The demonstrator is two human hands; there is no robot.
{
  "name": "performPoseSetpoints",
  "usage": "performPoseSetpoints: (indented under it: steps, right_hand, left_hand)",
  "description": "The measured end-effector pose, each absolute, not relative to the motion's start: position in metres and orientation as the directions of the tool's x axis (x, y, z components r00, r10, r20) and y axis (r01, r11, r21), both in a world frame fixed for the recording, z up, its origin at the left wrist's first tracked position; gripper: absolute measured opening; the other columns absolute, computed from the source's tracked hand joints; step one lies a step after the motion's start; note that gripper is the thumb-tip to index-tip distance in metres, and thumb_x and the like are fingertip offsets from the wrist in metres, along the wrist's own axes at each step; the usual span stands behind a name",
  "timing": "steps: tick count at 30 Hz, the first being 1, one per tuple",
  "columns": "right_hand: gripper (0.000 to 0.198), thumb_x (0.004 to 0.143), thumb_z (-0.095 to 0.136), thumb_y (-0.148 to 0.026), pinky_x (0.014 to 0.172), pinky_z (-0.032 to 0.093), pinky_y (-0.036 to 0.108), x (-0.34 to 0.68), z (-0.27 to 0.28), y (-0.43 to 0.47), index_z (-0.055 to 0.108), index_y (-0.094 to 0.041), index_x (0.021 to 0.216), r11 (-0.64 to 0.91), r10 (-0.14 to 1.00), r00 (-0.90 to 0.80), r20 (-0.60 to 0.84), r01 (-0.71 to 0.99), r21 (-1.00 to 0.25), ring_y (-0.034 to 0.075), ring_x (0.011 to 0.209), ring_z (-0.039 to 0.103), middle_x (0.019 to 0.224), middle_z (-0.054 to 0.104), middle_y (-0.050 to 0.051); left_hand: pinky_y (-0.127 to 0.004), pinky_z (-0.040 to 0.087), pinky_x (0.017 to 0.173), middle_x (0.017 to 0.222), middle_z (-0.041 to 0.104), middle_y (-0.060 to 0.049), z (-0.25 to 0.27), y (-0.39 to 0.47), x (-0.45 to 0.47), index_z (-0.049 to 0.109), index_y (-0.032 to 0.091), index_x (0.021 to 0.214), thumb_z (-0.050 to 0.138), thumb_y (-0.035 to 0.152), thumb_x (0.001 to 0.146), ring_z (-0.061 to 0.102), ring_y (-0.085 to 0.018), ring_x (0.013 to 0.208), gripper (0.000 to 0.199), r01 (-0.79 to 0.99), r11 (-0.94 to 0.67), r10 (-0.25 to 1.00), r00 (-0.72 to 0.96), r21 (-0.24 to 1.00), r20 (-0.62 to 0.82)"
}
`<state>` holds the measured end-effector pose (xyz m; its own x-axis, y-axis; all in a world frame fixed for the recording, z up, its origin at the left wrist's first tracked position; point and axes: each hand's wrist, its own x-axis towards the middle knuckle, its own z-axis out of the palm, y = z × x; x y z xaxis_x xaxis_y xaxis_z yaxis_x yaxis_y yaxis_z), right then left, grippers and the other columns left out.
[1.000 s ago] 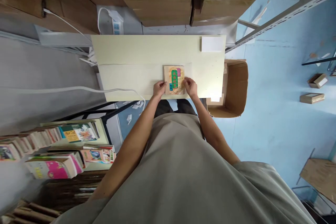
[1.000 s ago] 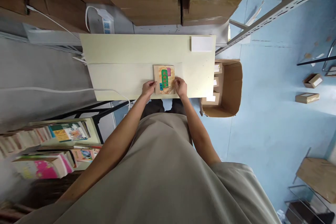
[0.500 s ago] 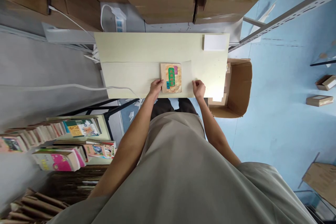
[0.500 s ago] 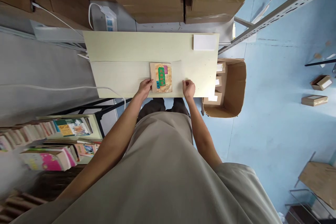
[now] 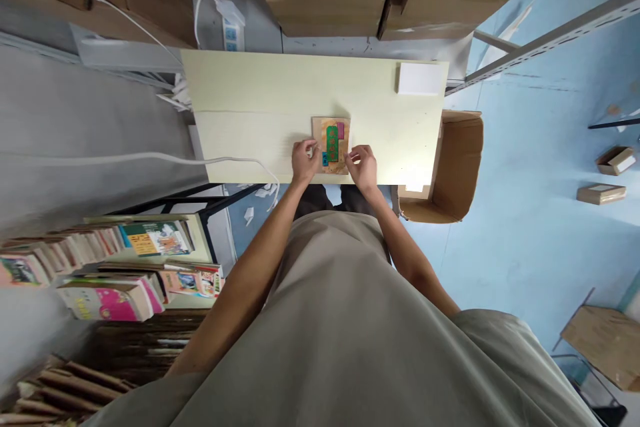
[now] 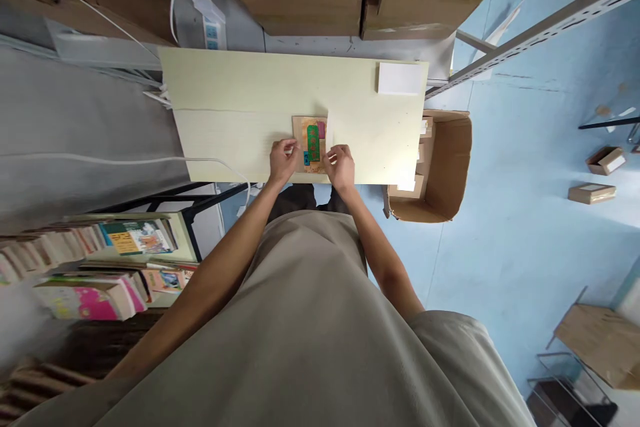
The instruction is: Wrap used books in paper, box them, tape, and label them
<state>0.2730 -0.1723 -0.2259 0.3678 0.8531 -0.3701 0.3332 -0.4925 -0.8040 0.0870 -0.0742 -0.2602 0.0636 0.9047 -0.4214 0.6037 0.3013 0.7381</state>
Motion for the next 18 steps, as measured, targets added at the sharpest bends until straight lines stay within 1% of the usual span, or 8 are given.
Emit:
performPoseSetpoints:
  steps: [3, 5, 7, 9, 11, 14, 16, 18]
  right_hand:
    - [0.016, 0.116, 0.065, -0.032, 0.105, 0.07, 0.04, 0.246, -0.235, -0.154, 0.076, -0.02, 0.115, -0.539, 0.838, 0.327, -0.436, 0.373, -0.755, 0.021, 0.1, 0.082, 0.147, 0.072, 0.016]
    - [0.013, 0.113, 0.068, -0.026, 0.115, 0.068, 0.045, 0.237, -0.243, -0.148, 0.077, -0.019, 0.118, -0.571, 0.821, 0.286, -0.495, 0.405, -0.714, 0.025, 0.112, 0.084, 0.159, 0.067, 0.018]
    - [0.013, 0.108, 0.071, -0.02, 0.124, 0.064, 0.048, 0.238, -0.248, -0.147, 0.079, -0.02, 0.118, -0.573, 0.818, 0.23, -0.528, 0.412, -0.709, 0.028, 0.124, 0.084, 0.167, 0.065, 0.018]
    - [0.015, 0.104, 0.073, -0.016, 0.126, 0.064, 0.045, 0.249, -0.25, -0.149, 0.08, -0.021, 0.116, -0.551, 0.831, 0.16, -0.533, 0.379, -0.744, 0.027, 0.129, 0.083, 0.162, 0.071, 0.016]
    - [0.016, 0.103, 0.07, -0.015, 0.121, 0.067, 0.042, 0.266, -0.25, -0.152, 0.081, -0.021, 0.113, -0.536, 0.841, 0.125, -0.527, 0.328, -0.778, 0.026, 0.125, 0.085, 0.147, 0.081, 0.014]
    - [0.018, 0.109, 0.068, -0.024, 0.112, 0.07, 0.047, 0.294, -0.251, -0.148, 0.081, -0.02, 0.12, -0.563, 0.825, 0.256, -0.503, 0.311, -0.766, 0.029, 0.116, 0.086, 0.137, 0.085, 0.016]
    - [0.021, 0.109, 0.071, -0.031, 0.112, 0.069, 0.052, 0.306, -0.257, -0.138, 0.078, -0.019, 0.125, -0.616, 0.781, 0.374, -0.5, 0.331, -0.715, 0.031, 0.115, 0.086, 0.138, 0.085, 0.018]
    - [0.023, 0.106, 0.078, -0.035, 0.115, 0.068, 0.056, 0.309, -0.265, -0.124, 0.076, -0.019, 0.124, -0.678, 0.728, 0.428, -0.535, 0.338, -0.652, 0.033, 0.116, 0.085, 0.133, 0.086, 0.018]
  left_hand:
    - [-0.049, 0.05, 0.13, 0.122, 0.076, -0.016, -0.259, -0.082, 0.099, 0.078, 0.023, 0.102, 0.065, 0.032, 0.112, 0.068, -0.034, 0.139, 0.018, 0.612, 0.186, 0.918, 0.17, 0.769, -0.358]
    - [-0.054, 0.045, 0.135, 0.125, 0.073, -0.017, -0.26, -0.087, 0.107, 0.076, 0.023, 0.097, 0.069, 0.03, 0.111, 0.065, -0.037, 0.142, 0.017, 0.643, 0.151, 0.925, 0.176, 0.75, -0.337]
    - [-0.058, 0.046, 0.135, 0.134, 0.068, -0.018, -0.263, -0.09, 0.112, 0.074, 0.024, 0.094, 0.078, 0.028, 0.104, 0.064, -0.039, 0.144, 0.011, 0.675, 0.148, 0.935, 0.143, 0.723, -0.325]
    - [-0.061, 0.05, 0.132, 0.138, 0.063, -0.018, -0.267, -0.09, 0.116, 0.073, 0.026, 0.091, 0.083, 0.025, 0.098, 0.063, -0.042, 0.143, 0.013, 0.688, 0.174, 0.939, 0.1, 0.704, -0.33]
    - [-0.063, 0.053, 0.13, 0.137, 0.062, -0.018, -0.272, -0.09, 0.117, 0.071, 0.027, 0.089, 0.083, 0.021, 0.095, 0.062, -0.042, 0.142, 0.015, 0.68, 0.215, 0.934, 0.067, 0.701, -0.351]
    - [-0.064, 0.054, 0.127, 0.135, 0.062, -0.018, -0.276, -0.09, 0.116, 0.069, 0.027, 0.087, 0.077, 0.019, 0.098, 0.062, -0.042, 0.141, 0.015, 0.635, 0.267, 0.923, 0.048, 0.725, -0.382]
    - [-0.064, 0.054, 0.128, 0.134, 0.062, -0.018, -0.277, -0.091, 0.117, 0.069, 0.027, 0.089, 0.073, 0.021, 0.1, 0.062, -0.042, 0.141, 0.014, 0.611, 0.289, 0.92, 0.035, 0.737, -0.39]
    - [-0.063, 0.052, 0.13, 0.134, 0.063, -0.019, -0.277, -0.093, 0.118, 0.069, 0.026, 0.094, 0.072, 0.025, 0.103, 0.062, -0.042, 0.143, 0.01, 0.612, 0.306, 0.922, 0.001, 0.729, -0.388]
